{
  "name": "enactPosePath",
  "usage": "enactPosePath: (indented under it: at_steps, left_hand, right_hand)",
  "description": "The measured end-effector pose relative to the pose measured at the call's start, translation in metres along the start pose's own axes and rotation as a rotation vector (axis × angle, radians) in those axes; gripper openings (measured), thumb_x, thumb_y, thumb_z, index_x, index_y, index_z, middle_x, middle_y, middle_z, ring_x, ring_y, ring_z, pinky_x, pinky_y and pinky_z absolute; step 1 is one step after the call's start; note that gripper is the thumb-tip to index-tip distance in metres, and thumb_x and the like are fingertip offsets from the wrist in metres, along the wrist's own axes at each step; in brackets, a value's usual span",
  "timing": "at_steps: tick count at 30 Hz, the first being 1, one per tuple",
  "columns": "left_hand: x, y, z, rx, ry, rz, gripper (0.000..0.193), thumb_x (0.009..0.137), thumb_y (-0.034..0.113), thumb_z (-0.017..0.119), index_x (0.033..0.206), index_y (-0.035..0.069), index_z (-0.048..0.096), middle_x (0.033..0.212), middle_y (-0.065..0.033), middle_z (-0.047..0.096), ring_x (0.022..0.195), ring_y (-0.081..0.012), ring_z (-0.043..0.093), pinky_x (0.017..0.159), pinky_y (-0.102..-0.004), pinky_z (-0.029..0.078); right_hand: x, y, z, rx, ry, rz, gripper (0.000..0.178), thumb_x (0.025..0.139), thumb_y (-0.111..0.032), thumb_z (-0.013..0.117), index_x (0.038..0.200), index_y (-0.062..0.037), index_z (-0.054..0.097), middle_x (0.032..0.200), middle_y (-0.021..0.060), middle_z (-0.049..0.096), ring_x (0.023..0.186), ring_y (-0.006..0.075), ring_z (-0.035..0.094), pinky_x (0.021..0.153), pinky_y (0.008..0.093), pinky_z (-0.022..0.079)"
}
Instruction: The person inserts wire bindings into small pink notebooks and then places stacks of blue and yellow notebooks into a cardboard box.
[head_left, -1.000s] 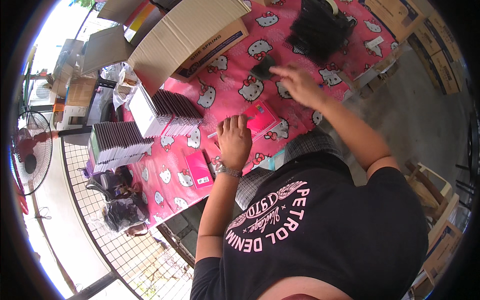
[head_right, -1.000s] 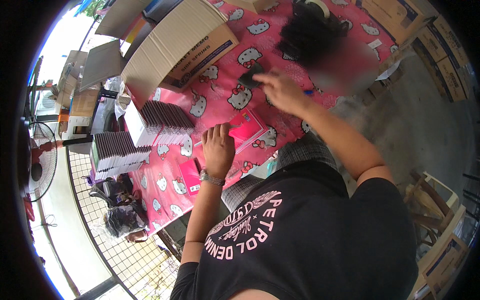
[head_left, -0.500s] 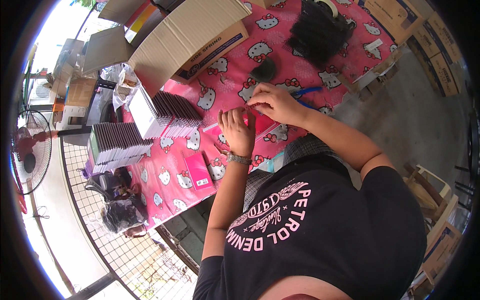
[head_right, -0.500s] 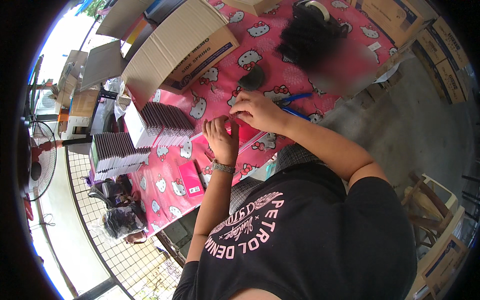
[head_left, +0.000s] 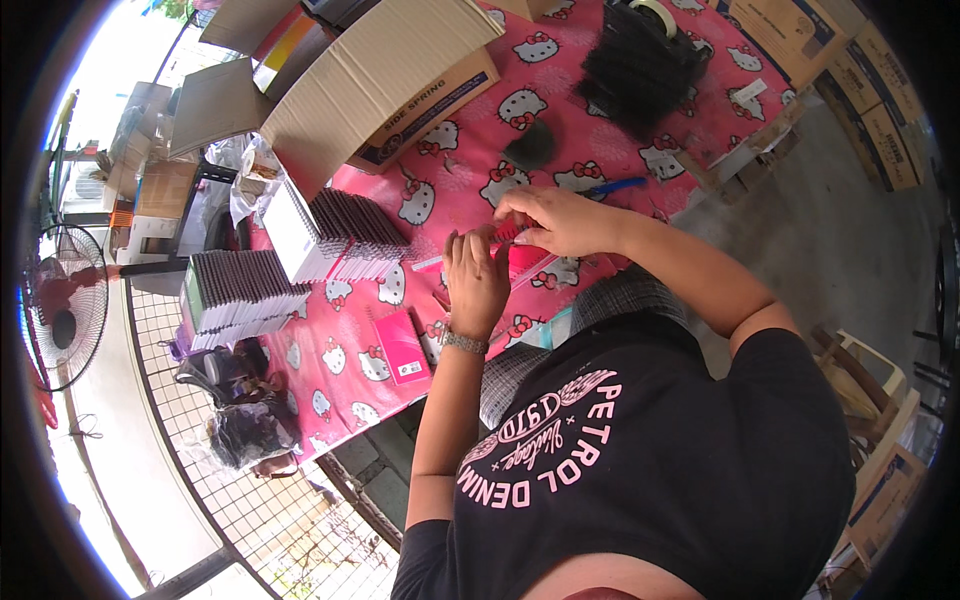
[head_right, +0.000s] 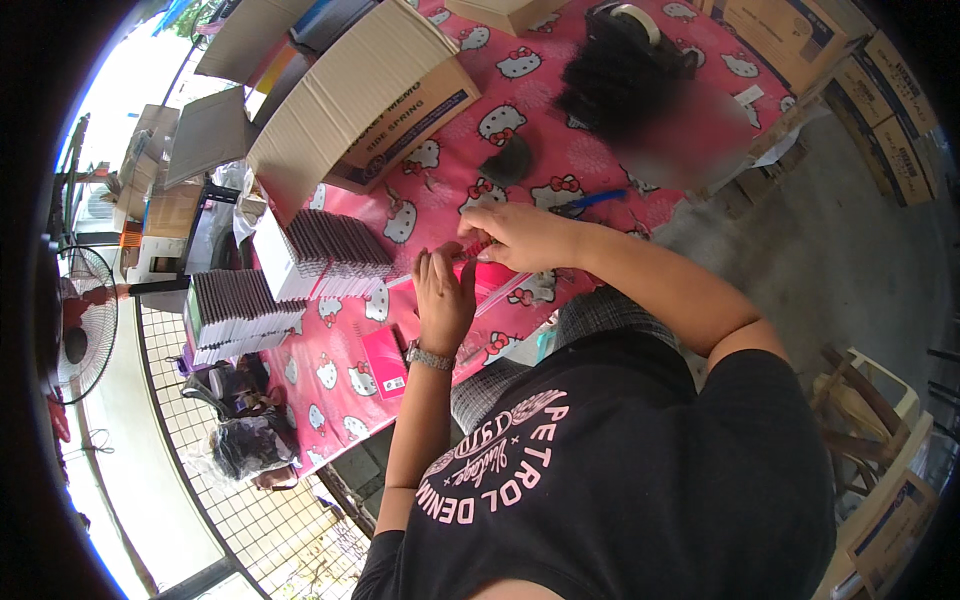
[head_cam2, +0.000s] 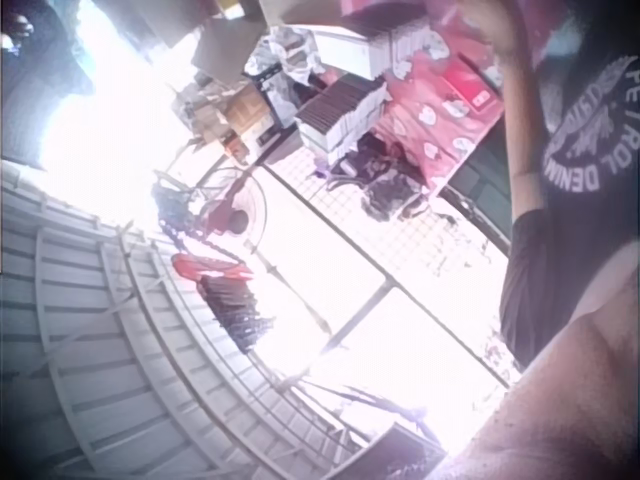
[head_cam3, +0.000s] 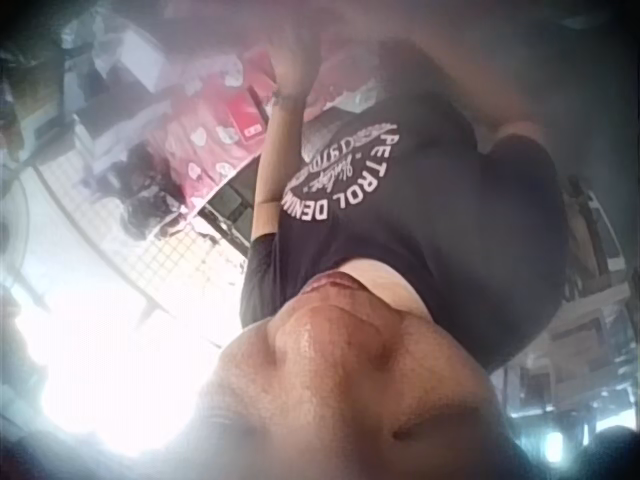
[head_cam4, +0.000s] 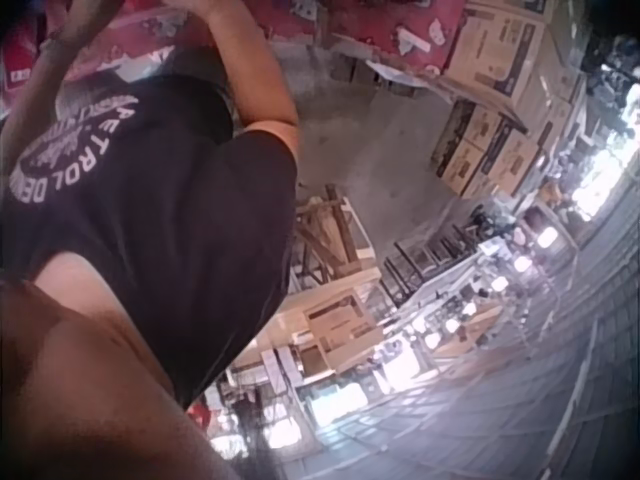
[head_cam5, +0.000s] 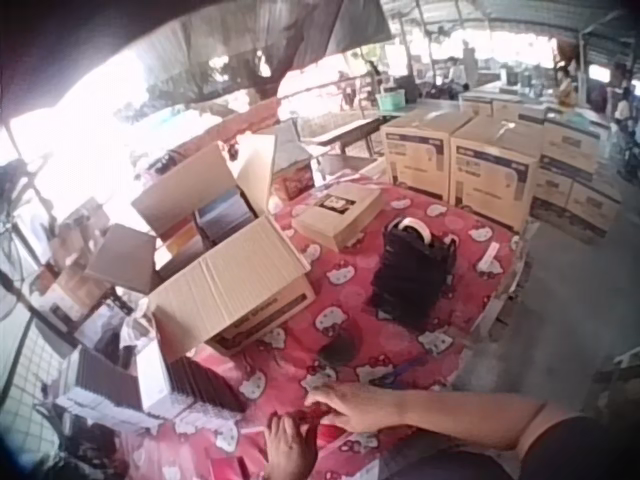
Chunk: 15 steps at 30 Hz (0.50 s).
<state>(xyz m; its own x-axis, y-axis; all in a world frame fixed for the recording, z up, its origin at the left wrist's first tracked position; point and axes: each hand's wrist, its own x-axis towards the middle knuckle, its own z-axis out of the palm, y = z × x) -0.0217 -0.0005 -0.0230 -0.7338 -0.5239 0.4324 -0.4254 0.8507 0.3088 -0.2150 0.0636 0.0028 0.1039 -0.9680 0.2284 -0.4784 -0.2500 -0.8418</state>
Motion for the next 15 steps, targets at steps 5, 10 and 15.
enactPosePath:
  at_steps: [5, 10, 15]
  left_hand:
    - [-0.004, -0.003, -0.008, -0.063, -0.112, -0.012, 0.027, 0.088, 0.003, 0.063, 0.110, 0.002, 0.048, 0.106, -0.0120, 0.062, 0.096, -0.0315, 0.061, 0.106, -0.0530, 0.037]
    - [-0.007, -0.011, -0.002, -0.124, -0.111, -0.027, 0.025, 0.089, 0.007, 0.063, 0.112, 0.005, 0.051, 0.106, -0.0097, 0.063, 0.101, -0.0305, 0.061, 0.109, -0.0533, 0.034]
    - [-0.008, -0.001, -0.008, 0.200, -0.079, -0.111, 0.023, 0.088, 0.016, 0.067, 0.109, 0.010, 0.058, 0.108, -0.0075, 0.062, 0.113, -0.0296, 0.055, 0.110, -0.0527, 0.030]
  right_hand:
    - [0.002, -0.007, 0.001, -0.167, -0.139, 0.051, 0.030, 0.095, -0.021, 0.059, 0.119, -0.0037, 0.052, 0.090, 0.0179, 0.069, 0.087, 0.0380, 0.068, 0.079, 0.0440, 0.053]
    - [0.040, 0.076, -0.012, -0.028, -0.007, 0.210, 0.039, 0.097, -0.037, 0.058, 0.119, -0.0047, 0.055, 0.107, 0.0207, 0.067, 0.102, 0.0384, 0.065, 0.084, 0.0484, 0.052]
    - [0.051, 0.121, -0.019, -0.721, -0.012, 0.199, 0.055, 0.082, -0.048, 0.071, 0.119, -0.0089, 0.062, 0.128, 0.0182, 0.057, 0.123, 0.0356, 0.052, 0.096, 0.0443, 0.046]
